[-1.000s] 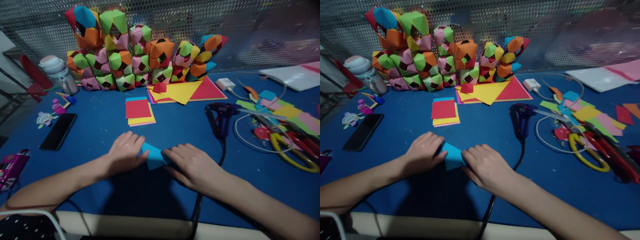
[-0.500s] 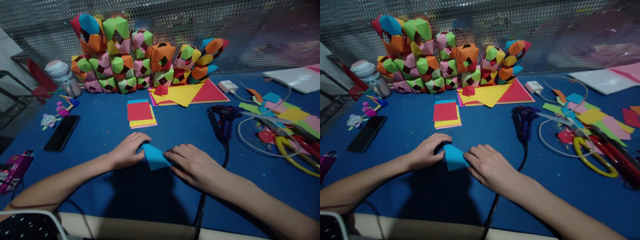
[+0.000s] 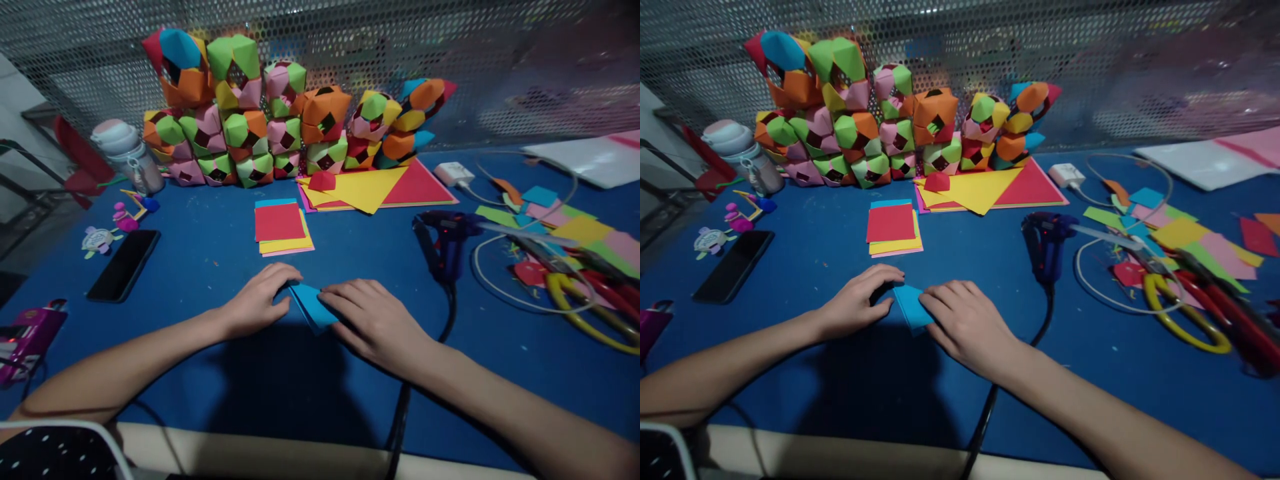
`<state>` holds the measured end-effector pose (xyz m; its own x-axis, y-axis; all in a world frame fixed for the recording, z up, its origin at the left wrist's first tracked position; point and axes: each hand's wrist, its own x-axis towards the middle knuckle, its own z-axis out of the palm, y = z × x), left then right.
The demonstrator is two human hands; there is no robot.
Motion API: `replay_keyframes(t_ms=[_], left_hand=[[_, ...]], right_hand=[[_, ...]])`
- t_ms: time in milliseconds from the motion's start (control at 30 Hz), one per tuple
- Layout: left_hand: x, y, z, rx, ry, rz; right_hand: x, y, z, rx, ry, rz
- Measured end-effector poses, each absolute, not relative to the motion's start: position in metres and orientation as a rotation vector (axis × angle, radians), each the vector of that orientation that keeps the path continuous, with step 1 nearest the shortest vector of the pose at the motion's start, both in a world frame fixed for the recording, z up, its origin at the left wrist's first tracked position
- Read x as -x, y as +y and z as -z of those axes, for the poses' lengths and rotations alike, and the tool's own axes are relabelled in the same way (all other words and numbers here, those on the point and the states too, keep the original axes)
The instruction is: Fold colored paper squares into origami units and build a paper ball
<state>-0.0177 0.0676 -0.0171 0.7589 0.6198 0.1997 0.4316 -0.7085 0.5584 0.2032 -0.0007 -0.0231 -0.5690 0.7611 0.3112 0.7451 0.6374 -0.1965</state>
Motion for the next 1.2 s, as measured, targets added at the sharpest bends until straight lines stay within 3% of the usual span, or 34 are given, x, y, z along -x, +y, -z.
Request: replay_keyframes(t_ms=[333, 1200], left_hand=[[0.017, 0.071, 0.015, -2.489, 1.012, -0.543], [0.014, 0.078, 0.022, -2.368, 1.022, -0.636]], right_hand=[[-0.201, 0.002, 0.035, 1.047, -2.477, 0.132], [-0.201, 0.001, 0.029, 0.874, -2.587, 0.359]])
